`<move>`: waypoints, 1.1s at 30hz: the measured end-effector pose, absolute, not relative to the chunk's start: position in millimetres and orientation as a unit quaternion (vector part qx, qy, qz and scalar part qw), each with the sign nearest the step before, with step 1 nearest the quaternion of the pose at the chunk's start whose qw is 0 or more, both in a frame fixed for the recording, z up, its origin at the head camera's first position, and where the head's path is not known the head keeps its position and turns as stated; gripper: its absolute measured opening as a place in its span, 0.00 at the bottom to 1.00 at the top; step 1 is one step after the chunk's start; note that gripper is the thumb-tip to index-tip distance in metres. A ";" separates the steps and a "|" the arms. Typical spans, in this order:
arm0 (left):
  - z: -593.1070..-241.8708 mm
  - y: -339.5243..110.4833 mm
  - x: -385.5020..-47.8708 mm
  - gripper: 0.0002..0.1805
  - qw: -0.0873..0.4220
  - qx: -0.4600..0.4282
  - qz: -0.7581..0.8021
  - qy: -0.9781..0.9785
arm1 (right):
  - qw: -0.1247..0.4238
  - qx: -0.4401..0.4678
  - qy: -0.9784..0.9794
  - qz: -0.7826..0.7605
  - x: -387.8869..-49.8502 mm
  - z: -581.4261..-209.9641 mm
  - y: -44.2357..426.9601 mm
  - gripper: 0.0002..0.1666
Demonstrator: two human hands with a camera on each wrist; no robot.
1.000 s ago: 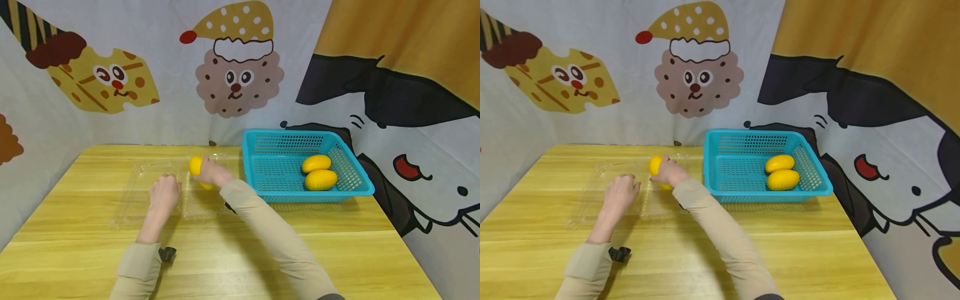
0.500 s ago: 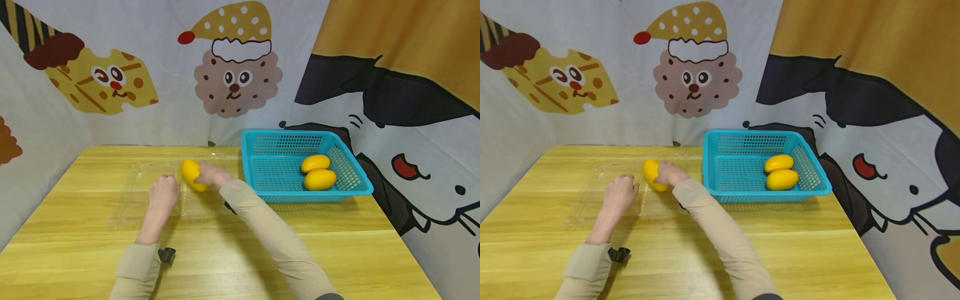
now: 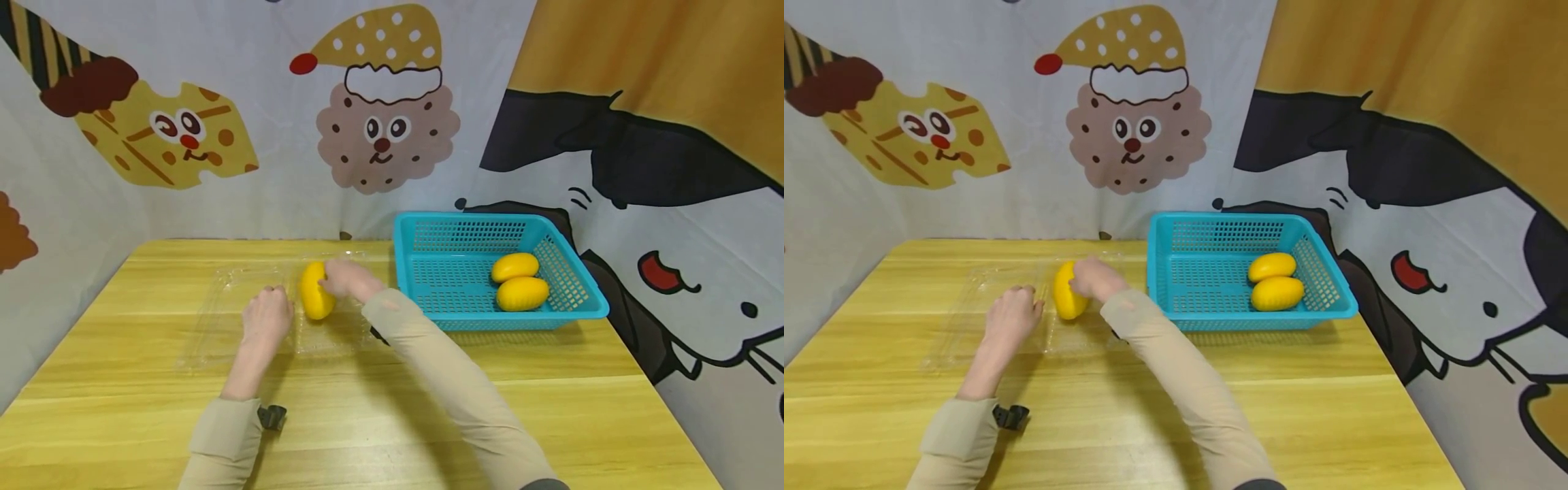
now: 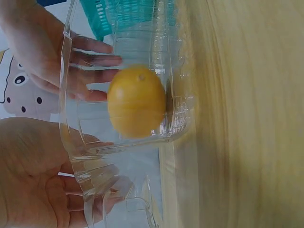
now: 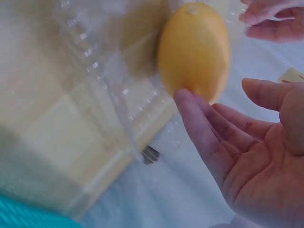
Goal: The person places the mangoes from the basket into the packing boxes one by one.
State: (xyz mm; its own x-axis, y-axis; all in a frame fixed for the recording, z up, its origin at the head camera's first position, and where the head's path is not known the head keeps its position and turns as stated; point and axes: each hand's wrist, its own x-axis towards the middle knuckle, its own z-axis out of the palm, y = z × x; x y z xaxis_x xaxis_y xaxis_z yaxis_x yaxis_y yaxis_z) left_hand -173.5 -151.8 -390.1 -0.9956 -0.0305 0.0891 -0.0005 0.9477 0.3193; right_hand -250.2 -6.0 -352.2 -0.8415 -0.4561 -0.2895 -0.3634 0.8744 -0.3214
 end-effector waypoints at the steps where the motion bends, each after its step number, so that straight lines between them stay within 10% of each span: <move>1: -390.1 -151.8 -173.3 0.13 0.045 0.009 -0.162 -0.986 | 0.174 -0.220 0.952 -0.122 -250.4 -349.9 -5.5 0.17; 33: -388.8 -149.6 -171.3 0.14 0.042 0.014 -0.162 -0.986 | 0.098 -0.180 0.973 -0.108 -313.0 -301.1 161.5 0.23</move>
